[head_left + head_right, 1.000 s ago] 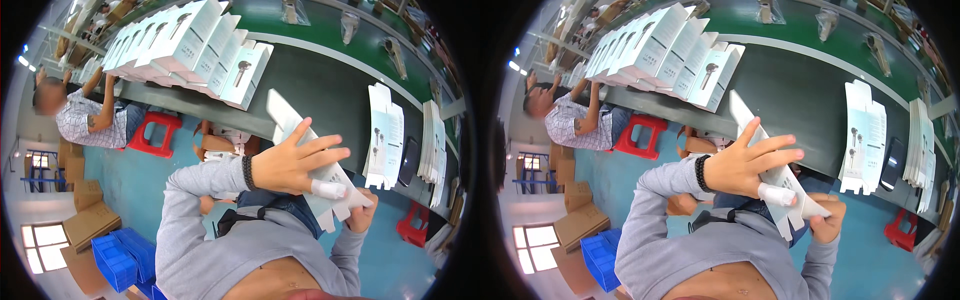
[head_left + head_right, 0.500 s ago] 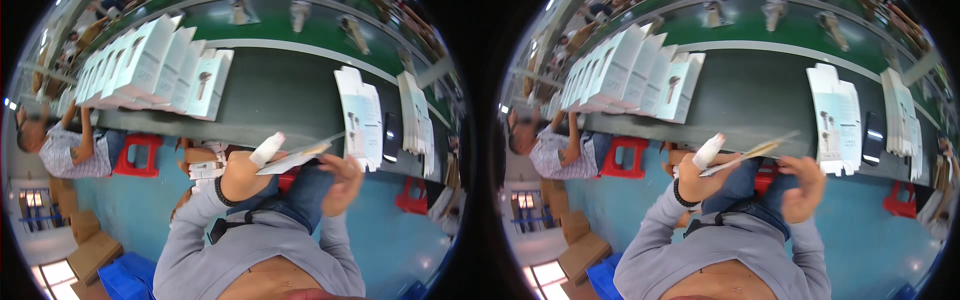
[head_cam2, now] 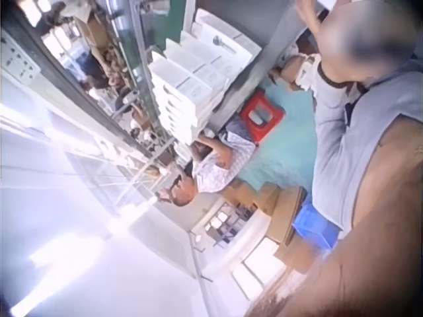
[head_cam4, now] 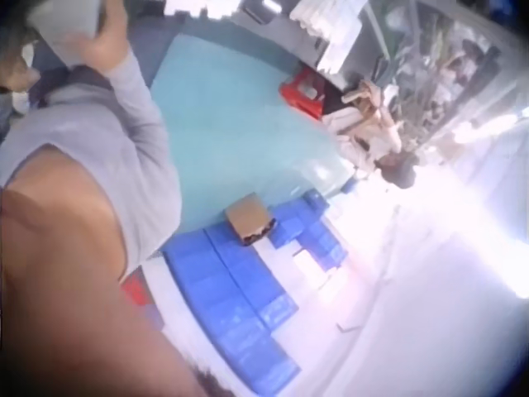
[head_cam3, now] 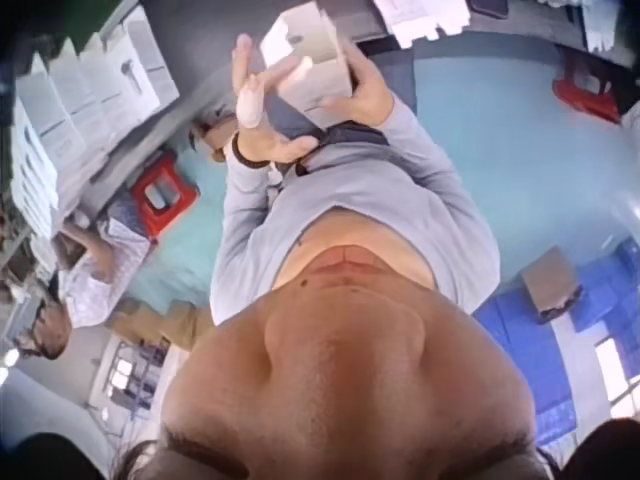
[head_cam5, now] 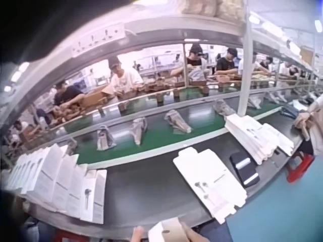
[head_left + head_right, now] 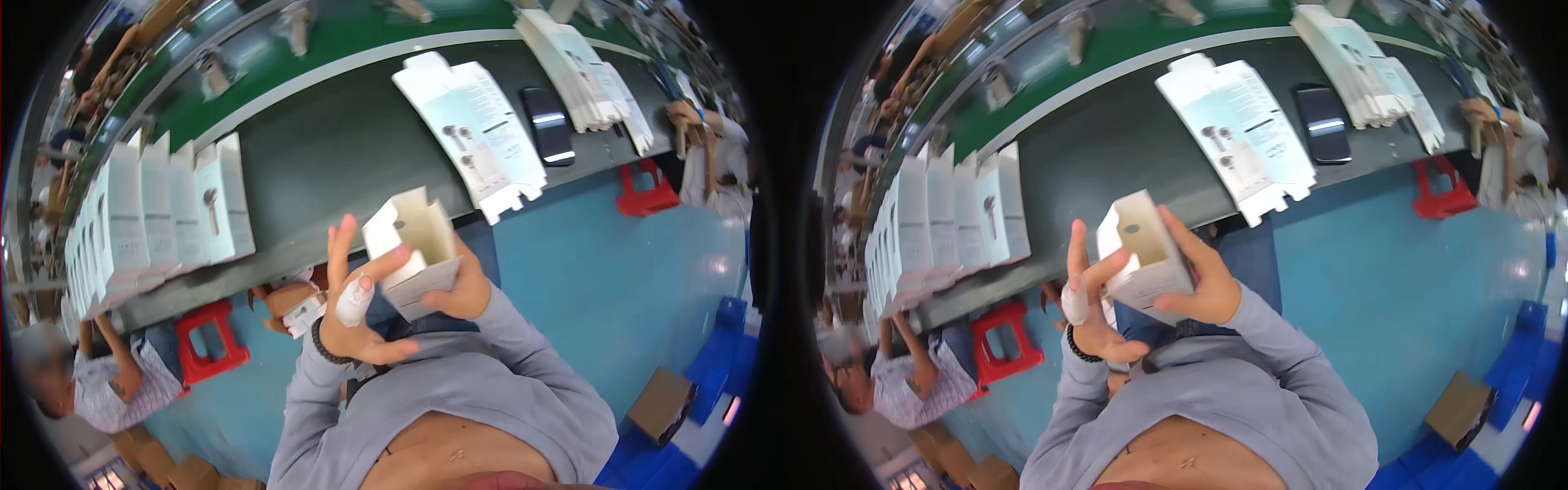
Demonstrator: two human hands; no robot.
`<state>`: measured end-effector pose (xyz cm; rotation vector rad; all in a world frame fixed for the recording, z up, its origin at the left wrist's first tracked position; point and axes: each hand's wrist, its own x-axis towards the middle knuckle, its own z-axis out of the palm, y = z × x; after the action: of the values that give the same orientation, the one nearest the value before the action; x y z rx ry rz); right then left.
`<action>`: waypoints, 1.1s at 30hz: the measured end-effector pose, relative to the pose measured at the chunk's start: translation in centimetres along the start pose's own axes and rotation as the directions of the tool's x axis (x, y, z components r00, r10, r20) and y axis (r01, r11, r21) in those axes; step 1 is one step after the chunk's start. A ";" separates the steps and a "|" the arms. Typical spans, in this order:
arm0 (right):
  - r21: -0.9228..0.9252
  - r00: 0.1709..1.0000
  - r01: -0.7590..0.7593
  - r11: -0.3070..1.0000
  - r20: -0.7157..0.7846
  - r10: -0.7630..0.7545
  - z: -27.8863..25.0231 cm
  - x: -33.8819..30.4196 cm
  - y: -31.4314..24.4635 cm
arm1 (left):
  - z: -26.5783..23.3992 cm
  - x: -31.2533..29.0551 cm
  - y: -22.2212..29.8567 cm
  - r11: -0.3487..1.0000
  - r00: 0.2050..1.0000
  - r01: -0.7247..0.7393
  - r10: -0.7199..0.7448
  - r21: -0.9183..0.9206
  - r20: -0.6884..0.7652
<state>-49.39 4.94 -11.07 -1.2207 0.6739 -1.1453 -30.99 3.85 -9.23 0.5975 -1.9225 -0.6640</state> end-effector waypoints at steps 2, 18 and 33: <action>-0.150 0.997 0.060 0.987 -0.034 -0.066 -0.4 -0.2 0.6 | -0.8 -0.1 0.0 0.995 0.984 0.080 -0.088 0.061 0.153; 0.003 0.870 0.317 0.948 -0.398 -0.290 3.8 0.7 1.4 | 3.8 0.9 -0.1 0.985 0.935 0.027 -0.084 -0.168 -0.344; 0.190 0.981 -0.037 0.981 -0.179 0.072 2.9 0.9 1.2 | 1.9 0.6 -0.9 0.973 0.972 -0.113 0.150 0.200 -0.179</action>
<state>-46.11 5.14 -11.32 -0.9404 0.7183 -1.2564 -32.82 3.13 -10.20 0.6212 -1.8353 -0.3283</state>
